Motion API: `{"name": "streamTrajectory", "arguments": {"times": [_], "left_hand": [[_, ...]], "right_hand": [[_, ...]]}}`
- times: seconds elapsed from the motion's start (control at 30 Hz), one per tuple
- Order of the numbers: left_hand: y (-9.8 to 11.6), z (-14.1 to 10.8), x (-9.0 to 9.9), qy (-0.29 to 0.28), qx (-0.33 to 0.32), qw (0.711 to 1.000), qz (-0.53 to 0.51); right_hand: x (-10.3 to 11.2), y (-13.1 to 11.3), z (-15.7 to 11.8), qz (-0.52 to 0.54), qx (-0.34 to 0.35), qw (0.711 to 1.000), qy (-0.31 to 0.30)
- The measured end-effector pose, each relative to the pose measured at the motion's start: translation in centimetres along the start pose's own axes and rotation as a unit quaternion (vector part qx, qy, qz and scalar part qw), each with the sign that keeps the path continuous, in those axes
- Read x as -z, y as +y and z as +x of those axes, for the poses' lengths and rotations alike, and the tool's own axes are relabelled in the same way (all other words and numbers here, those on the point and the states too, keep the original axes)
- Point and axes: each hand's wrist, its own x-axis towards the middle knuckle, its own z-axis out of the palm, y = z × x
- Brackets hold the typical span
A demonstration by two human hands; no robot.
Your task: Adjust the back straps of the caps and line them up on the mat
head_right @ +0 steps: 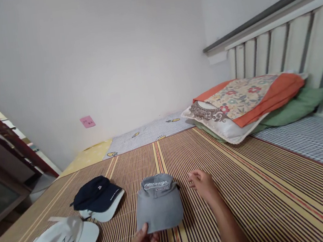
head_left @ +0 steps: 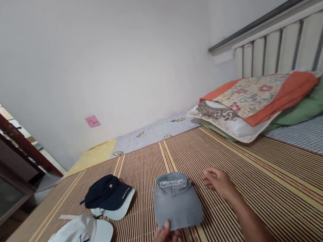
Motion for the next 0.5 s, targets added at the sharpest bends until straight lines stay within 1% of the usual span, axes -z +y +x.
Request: {"name": "streamTrajectory", "arguments": {"times": [0.07, 0.17, 0.2, 0.23, 0.27, 0.33, 0.43, 0.5], "left_hand": [[1.5, 0.0, -3.4, 0.013, -0.015, 1.0, -0.003], [3.4, 0.8, -8.7, -0.018, -0.026, 0.999, 0.024], [3.8, 1.5, -10.2, -0.038, -0.033, 0.998, 0.041], [4.1, 2.5, -11.6, -0.047, -0.03, 0.997, 0.061], [4.3, 3.7, -12.8, -0.052, -0.034, 0.995, 0.073], [4.5, 6.9, -14.9, -0.054, -0.032, 0.995, 0.082], [4.3, 12.8, -17.6, -0.065, -0.035, 0.993, 0.096], [3.8, 16.7, -19.1, -0.074, -0.032, 0.991, 0.105]], "right_hand": [[0.7, -0.1, 0.1, -0.005, 0.001, 1.0, 0.007], [1.4, -0.2, 0.4, -0.012, -0.003, 1.0, 0.016], [1.6, -0.2, 0.6, -0.014, -0.005, 1.0, 0.017], [1.7, -0.2, 0.6, -0.016, -0.007, 1.0, 0.017], [1.9, -0.2, 0.7, -0.018, -0.008, 1.0, 0.017], [2.2, -0.3, 0.8, -0.022, -0.008, 1.0, 0.017], [2.8, -0.4, 0.9, -0.031, -0.008, 0.999, 0.019], [3.1, -0.3, 1.1, -0.039, -0.01, 0.999, 0.019]]}}
